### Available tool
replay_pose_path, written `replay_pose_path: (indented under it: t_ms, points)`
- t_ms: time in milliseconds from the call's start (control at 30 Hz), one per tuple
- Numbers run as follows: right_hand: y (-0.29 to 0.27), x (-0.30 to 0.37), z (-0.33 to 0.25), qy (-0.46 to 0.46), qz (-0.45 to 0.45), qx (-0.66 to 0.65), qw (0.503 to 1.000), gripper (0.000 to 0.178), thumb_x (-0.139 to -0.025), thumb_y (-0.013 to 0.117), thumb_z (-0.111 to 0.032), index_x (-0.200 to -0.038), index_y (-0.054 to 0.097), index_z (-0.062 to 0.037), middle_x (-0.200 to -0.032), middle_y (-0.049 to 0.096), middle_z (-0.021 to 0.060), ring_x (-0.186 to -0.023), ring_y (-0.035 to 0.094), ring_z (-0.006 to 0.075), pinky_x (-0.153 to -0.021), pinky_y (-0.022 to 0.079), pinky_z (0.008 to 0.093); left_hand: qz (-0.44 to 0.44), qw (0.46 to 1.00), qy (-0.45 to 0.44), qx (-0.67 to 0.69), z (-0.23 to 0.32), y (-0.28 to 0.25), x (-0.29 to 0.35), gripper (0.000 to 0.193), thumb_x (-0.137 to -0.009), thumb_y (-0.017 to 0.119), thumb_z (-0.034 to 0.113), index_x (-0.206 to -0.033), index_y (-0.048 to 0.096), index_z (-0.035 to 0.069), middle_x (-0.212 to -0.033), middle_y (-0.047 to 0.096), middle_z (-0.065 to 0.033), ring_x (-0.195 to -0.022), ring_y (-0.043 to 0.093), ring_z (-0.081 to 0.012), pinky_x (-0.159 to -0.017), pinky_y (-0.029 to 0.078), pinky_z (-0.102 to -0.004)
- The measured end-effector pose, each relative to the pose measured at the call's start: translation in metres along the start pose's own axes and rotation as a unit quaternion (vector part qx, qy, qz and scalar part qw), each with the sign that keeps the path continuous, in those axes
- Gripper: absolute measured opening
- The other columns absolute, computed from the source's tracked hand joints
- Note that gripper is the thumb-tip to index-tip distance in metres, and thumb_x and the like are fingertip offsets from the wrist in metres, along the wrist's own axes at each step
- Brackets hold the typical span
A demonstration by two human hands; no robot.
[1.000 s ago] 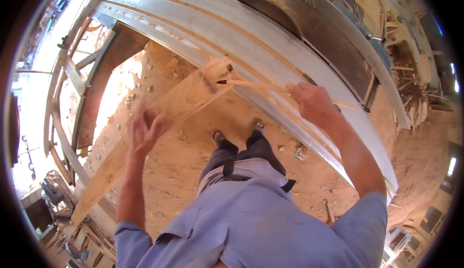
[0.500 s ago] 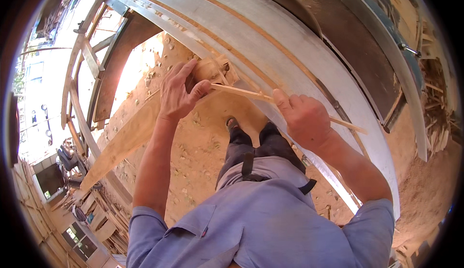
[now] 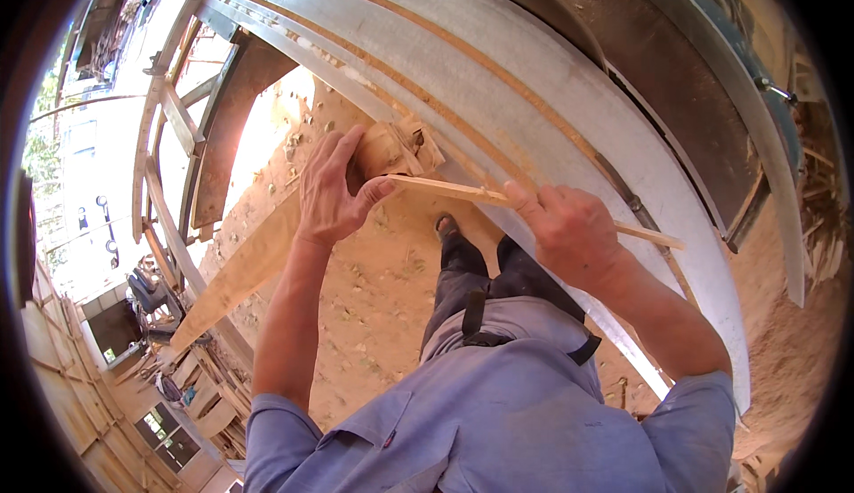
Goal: The person picks up wooden planks and places them on a table saw to cut them into smaller pieces. They repeatedly retrieve planks from a pile on the floor, feed them through the saw, and then stack the resulting cut pieces on a nearby pile of sawdust.
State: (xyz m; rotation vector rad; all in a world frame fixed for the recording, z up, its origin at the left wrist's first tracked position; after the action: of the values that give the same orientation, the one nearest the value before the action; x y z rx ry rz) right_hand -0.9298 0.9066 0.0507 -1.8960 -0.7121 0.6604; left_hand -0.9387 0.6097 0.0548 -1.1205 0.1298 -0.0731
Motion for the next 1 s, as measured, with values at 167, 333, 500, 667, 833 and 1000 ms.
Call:
replay_pose_path:
  t_ms: [167, 333, 500, 667, 833, 1000]
  points:
    - [-0.002, -0.002, -0.002, 0.023, -0.027, -0.001, 0.999, 0.054, -0.076, 0.059, 0.0, -0.129, 0.065, -0.005, -0.075, 0.056, 0.0092, -0.066, 0.06, 0.027, -0.059, 0.049, 0.0392, 0.001, 1.0, 0.006, 0.001, -0.005, 0.001, 0.003, 0.091, -0.084, 0.065, 0.072, -0.13, 0.058, -0.006, -0.104, 0.059, -0.0178, -0.097, 0.06, -0.0367, -0.087, 0.047, -0.043]
    - [-0.004, 0.0, -0.003, 0.037, -0.029, -0.008, 0.999, 0.052, -0.078, 0.06, -0.001, -0.129, 0.065, -0.008, -0.076, 0.058, 0.0089, -0.069, 0.063, 0.0282, -0.06, 0.05, 0.04, 0.001, 1.0, -0.002, 0.022, -0.008, -0.003, 0.005, 0.069, -0.088, 0.069, 0.049, -0.13, 0.06, -0.005, -0.106, 0.063, -0.0172, -0.101, 0.059, -0.0373, -0.088, 0.047, -0.0456]
    - [0.002, 0.003, -0.001, 0.058, 0.013, -0.039, 0.997, 0.043, -0.082, 0.069, -0.009, -0.125, 0.068, -0.0068, -0.074, 0.059, 0.0107, -0.067, 0.062, 0.0293, -0.057, 0.047, 0.0418, 0.016, 1.0, 0.016, -0.005, -0.005, 0.0, 0.004, 0.071, -0.093, 0.061, 0.054, -0.134, 0.058, -0.003, -0.111, 0.061, -0.0189, -0.103, 0.06, -0.0369, -0.092, 0.046, -0.0438]
    - [0.004, 0.016, 0.006, 0.136, 0.002, -0.001, 0.991, 0.047, -0.082, 0.061, -0.008, -0.129, 0.06, -0.0078, -0.09, 0.066, 0.0148, -0.089, 0.066, 0.0341, -0.077, 0.054, 0.0469, -0.001, 0.999, 0.01, 0.044, -0.006, 0.005, 0.008, 0.06, -0.09, 0.065, 0.035, -0.137, 0.057, -0.001, -0.116, 0.063, -0.0198, -0.106, 0.06, -0.0391, -0.092, 0.048, -0.0457]
    - [0.013, 0.023, 0.004, 0.157, 0.046, 0.015, 0.986, 0.027, -0.077, 0.064, -0.008, -0.104, 0.065, -0.008, -0.088, 0.064, 0.0114, -0.088, 0.065, 0.032, -0.075, 0.053, 0.0431, 0.056, 0.993, 0.102, 0.008, 0.001, 0.004, 0.009, 0.055, -0.094, 0.062, 0.038, -0.134, 0.059, 0.0, -0.13, 0.059, -0.0208, -0.12, 0.056, -0.0413, -0.103, 0.042, -0.0487]
    - [0.014, 0.031, 0.002, 0.129, 0.103, 0.018, 0.986, 0.019, -0.075, 0.064, -0.007, -0.094, 0.067, -0.0086, -0.088, 0.064, 0.0103, -0.089, 0.064, 0.0299, -0.077, 0.052, 0.0413, 0.101, 0.962, 0.244, -0.074, 0.068, 0.018, 0.026, 0.048, -0.088, 0.071, 0.025, -0.13, 0.062, 0.001, -0.142, 0.055, -0.0194, -0.13, 0.05, -0.0436, -0.113, 0.035, -0.0544]
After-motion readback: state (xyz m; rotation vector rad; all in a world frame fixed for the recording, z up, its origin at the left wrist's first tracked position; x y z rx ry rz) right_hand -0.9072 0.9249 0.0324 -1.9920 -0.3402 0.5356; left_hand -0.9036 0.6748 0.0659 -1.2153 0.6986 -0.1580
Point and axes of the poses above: each hand's wrist, its own x-axis away from the middle knuckle, its own y-axis out of the palm, z = x × y, the point moved 5 cm from there along -x, towards the middle knuckle
